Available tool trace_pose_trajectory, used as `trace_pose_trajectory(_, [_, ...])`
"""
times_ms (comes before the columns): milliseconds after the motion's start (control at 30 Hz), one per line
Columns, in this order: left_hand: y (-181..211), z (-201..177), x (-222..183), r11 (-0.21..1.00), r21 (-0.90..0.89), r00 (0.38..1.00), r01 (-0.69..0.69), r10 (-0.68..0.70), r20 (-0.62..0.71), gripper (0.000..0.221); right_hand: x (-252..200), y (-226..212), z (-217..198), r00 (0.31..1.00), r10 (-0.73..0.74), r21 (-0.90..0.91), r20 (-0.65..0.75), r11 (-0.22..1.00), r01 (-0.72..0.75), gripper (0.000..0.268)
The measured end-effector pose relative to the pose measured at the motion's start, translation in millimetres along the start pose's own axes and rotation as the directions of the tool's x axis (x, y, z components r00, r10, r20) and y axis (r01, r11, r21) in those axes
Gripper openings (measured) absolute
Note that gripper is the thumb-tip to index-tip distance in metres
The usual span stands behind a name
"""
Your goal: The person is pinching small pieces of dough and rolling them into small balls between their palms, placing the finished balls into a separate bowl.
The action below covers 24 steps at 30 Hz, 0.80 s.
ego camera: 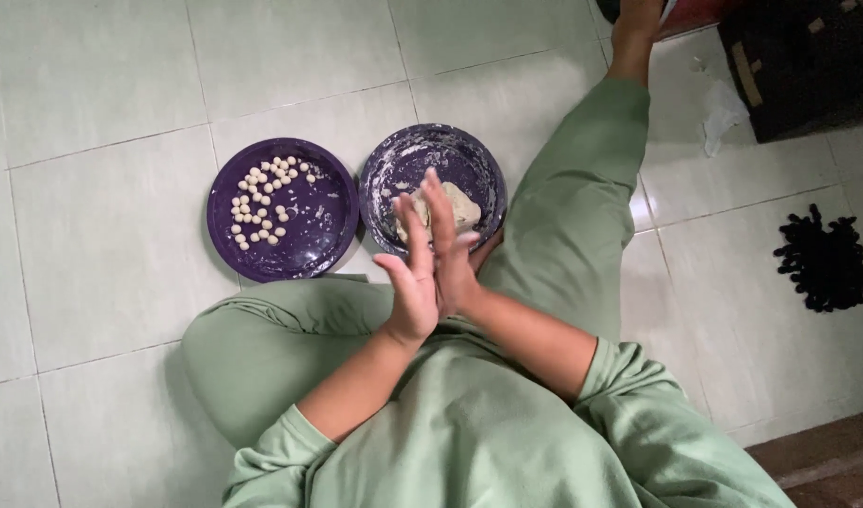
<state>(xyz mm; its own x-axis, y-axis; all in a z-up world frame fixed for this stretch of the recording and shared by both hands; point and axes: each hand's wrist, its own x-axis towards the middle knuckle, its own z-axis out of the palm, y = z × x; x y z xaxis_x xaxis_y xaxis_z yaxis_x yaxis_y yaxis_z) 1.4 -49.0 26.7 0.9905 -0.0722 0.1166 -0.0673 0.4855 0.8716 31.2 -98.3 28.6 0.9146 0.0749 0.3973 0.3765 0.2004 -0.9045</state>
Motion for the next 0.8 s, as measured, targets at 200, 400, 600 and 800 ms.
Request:
trace_pose_trajectory(200, [5, 4, 2, 0.999, -0.023, 0.998, 0.046, -0.047, -0.029, 0.085, 3, 0, 2, 0.993, -0.112, 0.083, 0.035, 0.991, 0.109, 0.099])
trace_pose_trajectory(400, [10, 6, 1, 0.995, -0.049, 0.994, 0.088, -0.09, -0.059, 0.083, 4, 7, -3, 0.999, -0.022, -0.007, 0.034, 1.0, 0.022, 0.093])
trace_pose_trajectory(600, [3, -12, 4, 0.962, -0.241, 0.991, 0.125, -0.132, -0.011, 0.085, 9, -2, 3, 0.982, -0.182, -0.041, 0.051, 0.982, 0.185, 0.076])
trace_pose_trajectory(800, [-43, -62, 7, 0.735, -0.656, 0.889, 0.174, -0.403, -0.215, 0.045, -1, 37, -36, 0.922, 0.017, -0.716, 0.387, 0.636, 0.289, 0.079])
